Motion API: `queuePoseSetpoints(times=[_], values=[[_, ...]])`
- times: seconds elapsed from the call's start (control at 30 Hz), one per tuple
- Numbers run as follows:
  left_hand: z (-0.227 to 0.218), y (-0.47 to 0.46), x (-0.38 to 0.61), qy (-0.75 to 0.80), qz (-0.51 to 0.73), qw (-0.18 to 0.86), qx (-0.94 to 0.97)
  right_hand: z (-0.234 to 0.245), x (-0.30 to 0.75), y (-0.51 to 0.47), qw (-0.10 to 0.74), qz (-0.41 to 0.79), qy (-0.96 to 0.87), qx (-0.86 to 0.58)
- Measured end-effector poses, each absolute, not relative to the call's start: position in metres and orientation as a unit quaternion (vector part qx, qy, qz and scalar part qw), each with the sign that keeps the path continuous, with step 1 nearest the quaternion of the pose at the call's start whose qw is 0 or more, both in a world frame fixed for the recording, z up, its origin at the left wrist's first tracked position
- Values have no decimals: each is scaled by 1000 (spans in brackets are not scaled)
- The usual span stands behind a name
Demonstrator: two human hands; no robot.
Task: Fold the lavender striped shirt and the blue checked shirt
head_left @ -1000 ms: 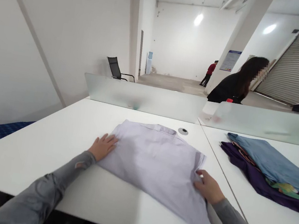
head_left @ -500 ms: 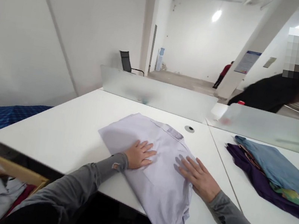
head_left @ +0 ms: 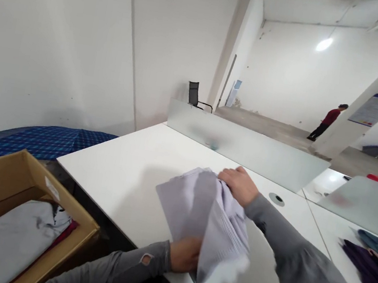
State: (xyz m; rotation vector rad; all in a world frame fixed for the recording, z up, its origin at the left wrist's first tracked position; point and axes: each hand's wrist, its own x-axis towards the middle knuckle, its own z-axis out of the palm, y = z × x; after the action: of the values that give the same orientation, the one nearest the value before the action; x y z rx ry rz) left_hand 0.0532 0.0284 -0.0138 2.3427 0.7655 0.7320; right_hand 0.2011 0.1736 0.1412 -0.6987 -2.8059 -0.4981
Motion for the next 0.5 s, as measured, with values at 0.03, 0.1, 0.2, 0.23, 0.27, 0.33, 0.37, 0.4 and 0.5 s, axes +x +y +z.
queuePoseSetpoints(times=[0.03,0.1,0.2,0.23,0.27,0.33,0.37,0.4,0.5], values=[[-17,28,48,295,317,377,819,135,180,193,74,-172,-950,-249],[-22,26,39,323,409,532,668,118,146,224,20,-185,-941,-282],[-21,19,32,349,494,653,456,91,125,244,11,-210,-920,-331],[-19,15,30,342,511,692,379,84,126,243,32,-215,-912,-349],[-16,12,28,327,517,725,318,78,132,238,61,-216,-901,-372],[-9,4,21,281,516,766,261,67,153,221,122,-207,-874,-423],[-6,1,16,256,514,780,249,61,166,212,142,-201,-862,-443],[-3,-2,12,237,511,790,242,54,180,204,152,-197,-855,-455],[1,-6,7,284,507,785,214,29,220,193,118,-195,-857,-463]])
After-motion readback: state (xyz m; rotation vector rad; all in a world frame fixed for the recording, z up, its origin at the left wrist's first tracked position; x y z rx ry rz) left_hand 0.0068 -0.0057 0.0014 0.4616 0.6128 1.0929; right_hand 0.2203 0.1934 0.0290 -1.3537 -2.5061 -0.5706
